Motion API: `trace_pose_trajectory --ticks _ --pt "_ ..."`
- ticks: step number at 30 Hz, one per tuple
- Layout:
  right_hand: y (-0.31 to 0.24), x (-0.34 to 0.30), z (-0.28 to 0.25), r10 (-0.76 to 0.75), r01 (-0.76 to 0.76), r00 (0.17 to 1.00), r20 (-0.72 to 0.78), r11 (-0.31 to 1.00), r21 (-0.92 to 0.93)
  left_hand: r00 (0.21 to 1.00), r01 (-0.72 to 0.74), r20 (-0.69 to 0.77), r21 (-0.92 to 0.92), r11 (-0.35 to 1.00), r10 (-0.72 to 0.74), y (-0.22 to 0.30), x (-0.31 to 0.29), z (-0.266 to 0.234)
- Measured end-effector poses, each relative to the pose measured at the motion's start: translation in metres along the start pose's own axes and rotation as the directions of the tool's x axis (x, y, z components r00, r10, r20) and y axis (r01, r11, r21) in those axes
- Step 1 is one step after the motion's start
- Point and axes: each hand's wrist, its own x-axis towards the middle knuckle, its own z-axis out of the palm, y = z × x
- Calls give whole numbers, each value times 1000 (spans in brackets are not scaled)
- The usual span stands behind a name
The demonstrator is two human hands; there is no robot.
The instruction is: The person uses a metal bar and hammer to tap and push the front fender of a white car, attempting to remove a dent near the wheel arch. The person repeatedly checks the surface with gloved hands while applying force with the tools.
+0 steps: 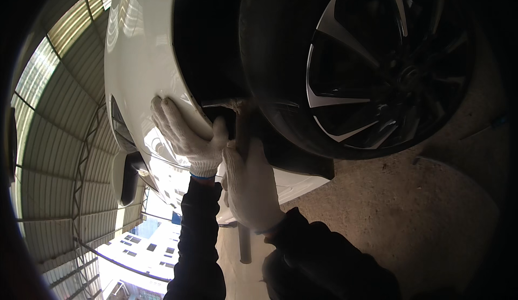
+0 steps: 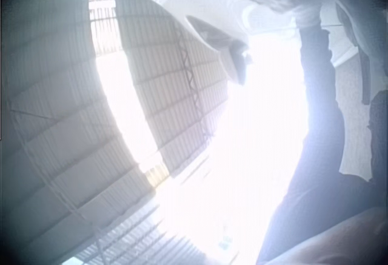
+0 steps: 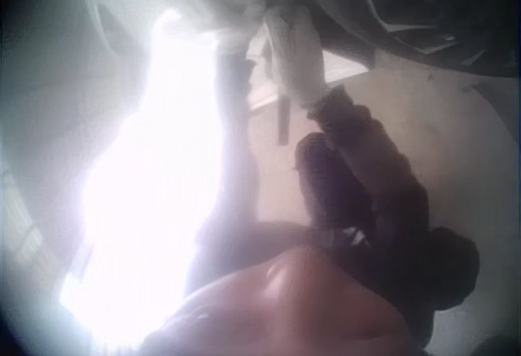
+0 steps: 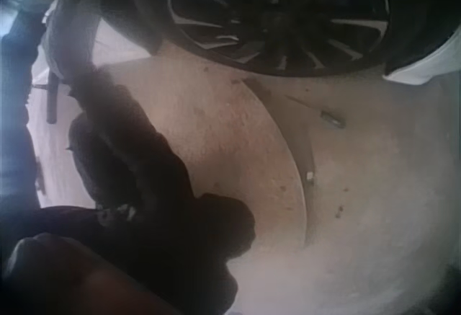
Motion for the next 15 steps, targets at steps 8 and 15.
trace_pose_trajectory --ticks 8,15 --pt "-16 -6 7 157 -130 983 -94 962 242 998 -24 -54 -7 1000 23 -2 -2 7" --pt "-17 -12 -7 138 -97 986 -92 931 353 997 -28 -75 -28 999 26 -4 -1 4"
